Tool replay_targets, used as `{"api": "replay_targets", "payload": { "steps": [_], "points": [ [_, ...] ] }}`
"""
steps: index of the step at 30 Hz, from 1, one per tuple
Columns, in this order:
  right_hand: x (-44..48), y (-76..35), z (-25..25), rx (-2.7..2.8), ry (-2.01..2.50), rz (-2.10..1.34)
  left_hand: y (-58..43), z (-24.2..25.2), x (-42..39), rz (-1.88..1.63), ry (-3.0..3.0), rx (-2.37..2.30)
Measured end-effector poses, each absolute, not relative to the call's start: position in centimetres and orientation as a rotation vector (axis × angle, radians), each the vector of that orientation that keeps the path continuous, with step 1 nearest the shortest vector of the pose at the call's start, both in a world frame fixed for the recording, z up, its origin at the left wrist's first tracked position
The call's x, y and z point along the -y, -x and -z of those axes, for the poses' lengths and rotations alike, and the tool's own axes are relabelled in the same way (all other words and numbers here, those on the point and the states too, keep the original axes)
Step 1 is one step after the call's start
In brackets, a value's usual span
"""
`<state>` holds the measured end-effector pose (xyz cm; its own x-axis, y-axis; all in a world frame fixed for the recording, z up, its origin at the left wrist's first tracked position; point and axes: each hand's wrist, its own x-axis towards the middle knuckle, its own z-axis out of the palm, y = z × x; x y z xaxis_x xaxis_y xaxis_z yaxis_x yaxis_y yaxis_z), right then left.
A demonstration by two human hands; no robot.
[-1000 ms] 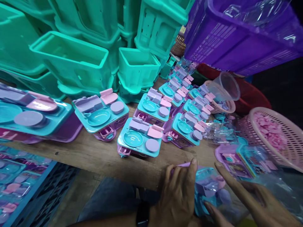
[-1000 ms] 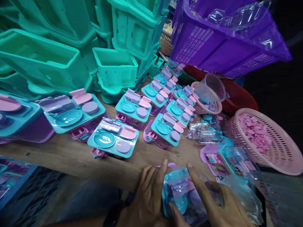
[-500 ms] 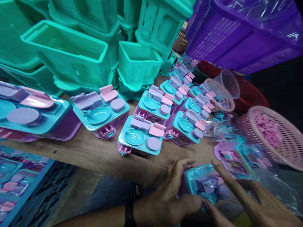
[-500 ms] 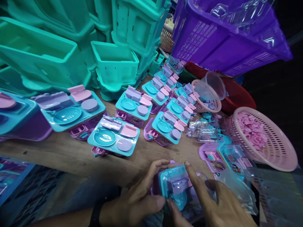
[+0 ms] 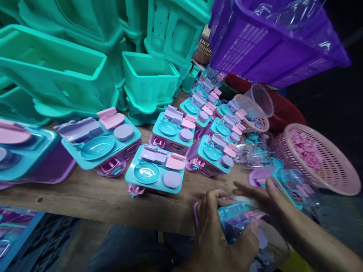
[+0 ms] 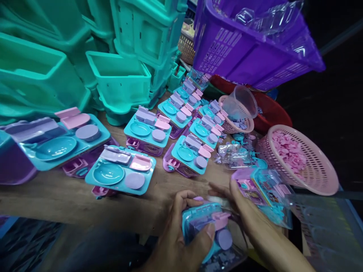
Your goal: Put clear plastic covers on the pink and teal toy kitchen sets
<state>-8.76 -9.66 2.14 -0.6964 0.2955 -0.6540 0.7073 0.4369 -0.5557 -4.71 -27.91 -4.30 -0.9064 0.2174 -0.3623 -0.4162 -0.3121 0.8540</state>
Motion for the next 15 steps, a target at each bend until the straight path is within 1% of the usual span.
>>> {"api": "replay_targets", "payload": {
  "steps": [2, 4, 7, 11, 15],
  "points": [
    [11.4, 9.3, -1.4, -1.976, -0.952, 1.392, 4.7, 4.1, 27.8, -2.223, 0.256, -1.558],
    [12.6, 9.2, -1.0, -1.865, -1.004, 1.462, 4.5, 4.0, 27.6, -2.175, 0.267, -1.600],
    [13.0, 8.8, -1.3, -1.899, -0.993, 1.374, 4.3, 3.9, 27.5, -2.115, 0.276, -1.657],
    [12.8, 9.2, -1.9, -2.107, -0.875, 1.214, 4.3, 3.7, 27.2, -2.126, 0.259, -1.690],
    [13.3, 9.4, -2.0, -1.959, -0.918, 1.307, 4.6, 3.3, 27.2, -2.072, 0.333, -1.646]
  ]
}}
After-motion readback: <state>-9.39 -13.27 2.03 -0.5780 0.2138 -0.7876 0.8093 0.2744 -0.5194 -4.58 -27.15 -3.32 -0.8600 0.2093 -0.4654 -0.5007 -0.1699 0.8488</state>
